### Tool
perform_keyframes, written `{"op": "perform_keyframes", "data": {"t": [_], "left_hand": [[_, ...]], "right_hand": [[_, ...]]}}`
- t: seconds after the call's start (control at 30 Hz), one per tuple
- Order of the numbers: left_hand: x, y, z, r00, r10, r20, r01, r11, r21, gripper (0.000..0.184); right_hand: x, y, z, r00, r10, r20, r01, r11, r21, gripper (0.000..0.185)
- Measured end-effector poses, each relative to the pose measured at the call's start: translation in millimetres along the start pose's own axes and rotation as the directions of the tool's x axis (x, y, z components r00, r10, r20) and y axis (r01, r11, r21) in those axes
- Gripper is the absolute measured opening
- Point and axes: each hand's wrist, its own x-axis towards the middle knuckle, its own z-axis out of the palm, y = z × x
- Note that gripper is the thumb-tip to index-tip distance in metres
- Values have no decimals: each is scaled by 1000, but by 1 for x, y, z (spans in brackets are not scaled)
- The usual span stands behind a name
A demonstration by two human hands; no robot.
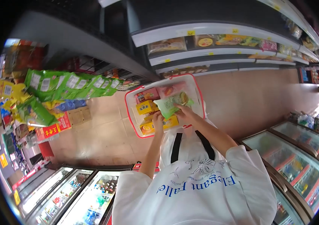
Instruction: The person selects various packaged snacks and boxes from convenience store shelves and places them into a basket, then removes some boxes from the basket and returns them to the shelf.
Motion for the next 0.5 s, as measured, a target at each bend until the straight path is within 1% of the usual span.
{"op": "perform_keyframes", "data": {"t": [0.07,0.1,0.17,0.2,0.23,0.27,0.3,0.33,0.37,0.4,0.43,0.5], "left_hand": [[-24,17,2,999,27,-30,-27,1000,12,18],[-33,20,2,998,39,-39,-38,999,24,19],[-40,17,-4,998,39,-49,-38,999,23,18],[-42,16,-9,998,35,-44,-33,999,30,18],[-44,15,-14,997,42,-57,-40,999,26,18],[-46,14,-18,998,-5,-67,5,1000,-2,17],[-46,14,-21,996,-51,-74,49,998,-33,17],[-46,10,-25,996,-42,-82,39,998,-41,17],[-45,7,-27,991,-86,-102,79,995,-66,17],[-45,5,-28,984,-131,-118,120,989,-91,18],[-47,10,-26,985,-121,-120,110,989,-97,18],[-49,16,-21,976,-181,-124,179,983,-26,20]], "right_hand": [[41,6,0,995,-77,69,76,997,21,44],[57,4,1,995,-67,79,67,998,10,44],[76,-1,5,1000,-5,14,6,998,-55,56],[70,-4,9,1000,2,24,0,998,-66,56],[60,-10,12,999,37,11,-33,966,-256,60],[49,-16,16,998,65,-6,-61,898,-435,63],[45,-19,14,998,67,3,-59,894,-445,63],[45,-22,8,995,95,31,-59,810,-584,62],[44,-25,2,991,124,54,-49,704,-708,62],[45,-27,-6,990,124,60,-44,697,-716,62],[47,-28,-14,989,124,81,-23,669,-743,59],[43,-41,-22,987,118,106,7,635,-772,56]]}}
